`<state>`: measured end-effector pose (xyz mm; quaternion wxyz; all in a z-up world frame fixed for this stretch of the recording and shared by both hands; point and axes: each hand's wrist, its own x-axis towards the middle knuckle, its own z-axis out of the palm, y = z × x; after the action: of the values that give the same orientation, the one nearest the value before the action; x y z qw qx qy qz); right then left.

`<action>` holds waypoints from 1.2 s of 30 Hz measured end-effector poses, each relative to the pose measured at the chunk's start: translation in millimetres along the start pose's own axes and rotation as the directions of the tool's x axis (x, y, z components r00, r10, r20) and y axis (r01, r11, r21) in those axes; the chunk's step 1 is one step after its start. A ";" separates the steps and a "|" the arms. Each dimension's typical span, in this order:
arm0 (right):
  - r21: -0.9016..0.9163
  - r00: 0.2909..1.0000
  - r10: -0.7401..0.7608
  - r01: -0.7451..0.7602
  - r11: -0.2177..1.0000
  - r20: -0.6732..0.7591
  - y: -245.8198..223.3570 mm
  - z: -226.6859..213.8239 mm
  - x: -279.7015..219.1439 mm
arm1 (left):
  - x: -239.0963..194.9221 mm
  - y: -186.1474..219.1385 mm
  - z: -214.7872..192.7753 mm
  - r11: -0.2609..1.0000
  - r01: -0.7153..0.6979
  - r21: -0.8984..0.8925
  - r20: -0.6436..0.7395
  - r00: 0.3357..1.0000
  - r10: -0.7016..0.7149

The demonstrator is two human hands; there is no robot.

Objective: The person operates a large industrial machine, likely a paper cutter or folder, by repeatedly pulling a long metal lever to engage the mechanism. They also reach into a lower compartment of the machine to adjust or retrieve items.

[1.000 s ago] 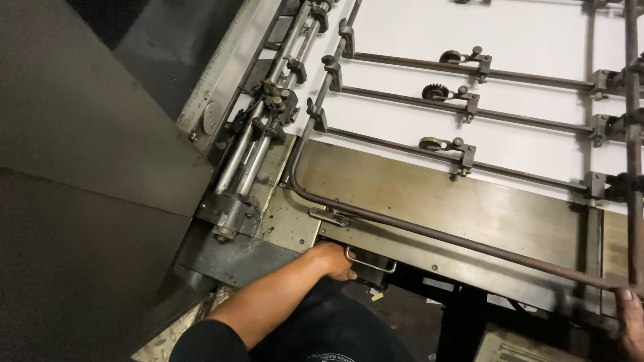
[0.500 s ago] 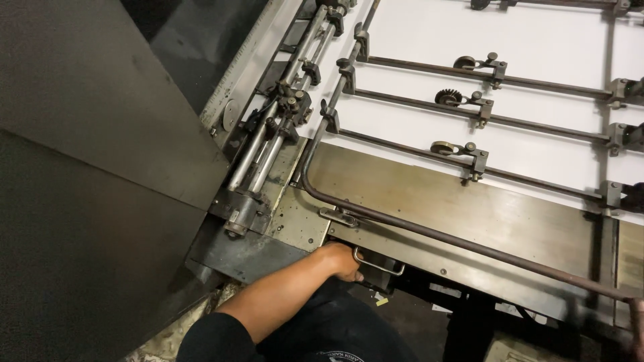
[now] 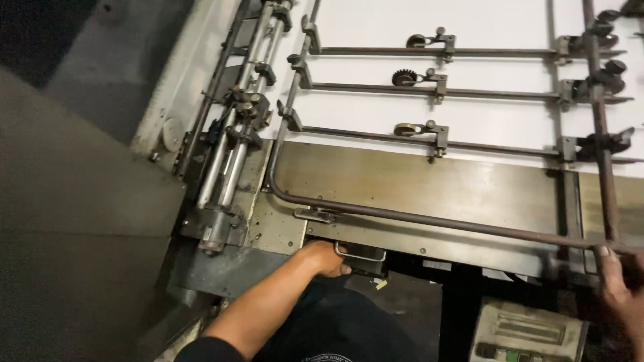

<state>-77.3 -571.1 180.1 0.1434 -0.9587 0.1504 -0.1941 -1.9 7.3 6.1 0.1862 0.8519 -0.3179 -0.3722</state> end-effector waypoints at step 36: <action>-0.385 0.992 0.094 -0.120 0.915 -0.084 -266.1 -90.5 -27.2 | 14.0 -39.3 9.0 0.978 0.104 0.181 0.140 0.982 -0.130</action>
<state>-76.8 -338.2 339.8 -0.0443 -0.9518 0.2426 -0.1826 14.5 25.8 -28.8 0.0649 0.8515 -0.3112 -0.4170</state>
